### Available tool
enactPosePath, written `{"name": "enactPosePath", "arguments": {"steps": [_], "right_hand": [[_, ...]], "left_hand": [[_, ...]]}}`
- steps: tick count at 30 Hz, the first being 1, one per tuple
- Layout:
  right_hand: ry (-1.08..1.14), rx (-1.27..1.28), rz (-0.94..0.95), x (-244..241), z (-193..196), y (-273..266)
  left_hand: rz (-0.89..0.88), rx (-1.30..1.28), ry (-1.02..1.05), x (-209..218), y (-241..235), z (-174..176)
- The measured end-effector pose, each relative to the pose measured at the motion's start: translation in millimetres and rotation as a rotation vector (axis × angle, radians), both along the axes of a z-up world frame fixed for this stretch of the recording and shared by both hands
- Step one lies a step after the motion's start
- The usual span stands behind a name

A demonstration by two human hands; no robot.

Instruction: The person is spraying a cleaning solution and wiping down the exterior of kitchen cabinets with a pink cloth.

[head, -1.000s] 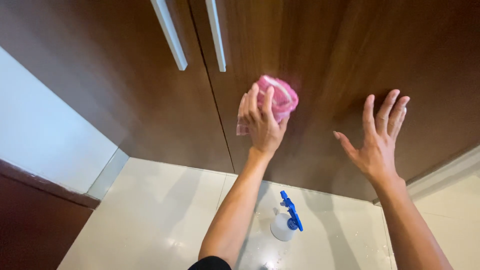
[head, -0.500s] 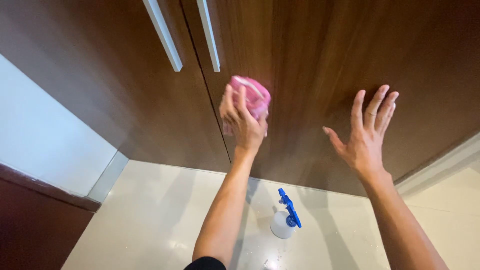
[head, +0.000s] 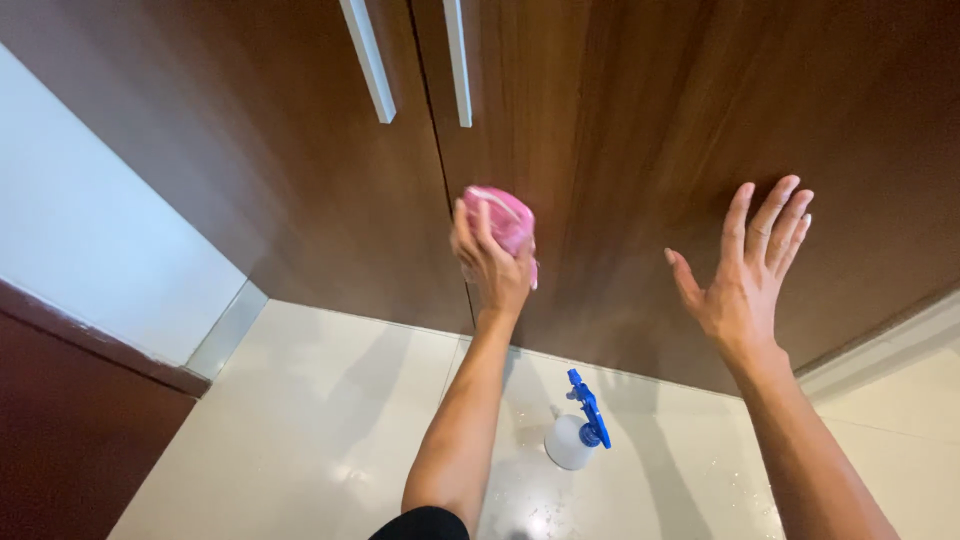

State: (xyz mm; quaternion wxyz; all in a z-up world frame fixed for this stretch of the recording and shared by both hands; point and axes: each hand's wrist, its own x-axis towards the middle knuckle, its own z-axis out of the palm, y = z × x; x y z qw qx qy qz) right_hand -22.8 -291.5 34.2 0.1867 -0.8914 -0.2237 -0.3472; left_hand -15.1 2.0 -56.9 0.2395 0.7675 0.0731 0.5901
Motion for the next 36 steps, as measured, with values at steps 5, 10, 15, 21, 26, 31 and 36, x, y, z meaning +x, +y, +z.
{"name": "enactPosePath", "arguments": {"steps": [5, 10, 15, 21, 26, 31, 36], "right_hand": [[-0.017, 0.003, 0.001, 2.2, -2.5, -0.4], [-0.025, 0.009, 0.0, 5.9, -8.4, -1.0], [-0.093, 0.054, 0.063, 9.5, -9.9, -11.0], [-0.118, 0.067, -0.01, 10.4, -27.8, -27.5], [-0.205, 0.282, 0.047, -4.8, -66.3, -35.0], [-0.14, 0.491, 0.193, -18.4, -108.7, -27.3], [-0.171, 0.763, 0.554, -29.1, -67.1, -6.9]], "left_hand": [[0.051, 0.06, -0.021, 5.8, -21.2, 37.7], [-0.005, 0.252, 0.012, 5.3, -23.7, -42.9], [-0.085, 0.397, 0.116, 5.4, -56.1, -77.5], [-0.17, 0.445, -0.048, 13.7, -132.9, 35.7], [-0.202, 0.536, -0.019, 14.2, -152.6, 0.5], [-0.277, 0.361, 0.018, 12.1, -191.8, 32.1], [-0.642, 0.203, 0.093, 1.6, -226.3, 113.0]]}}
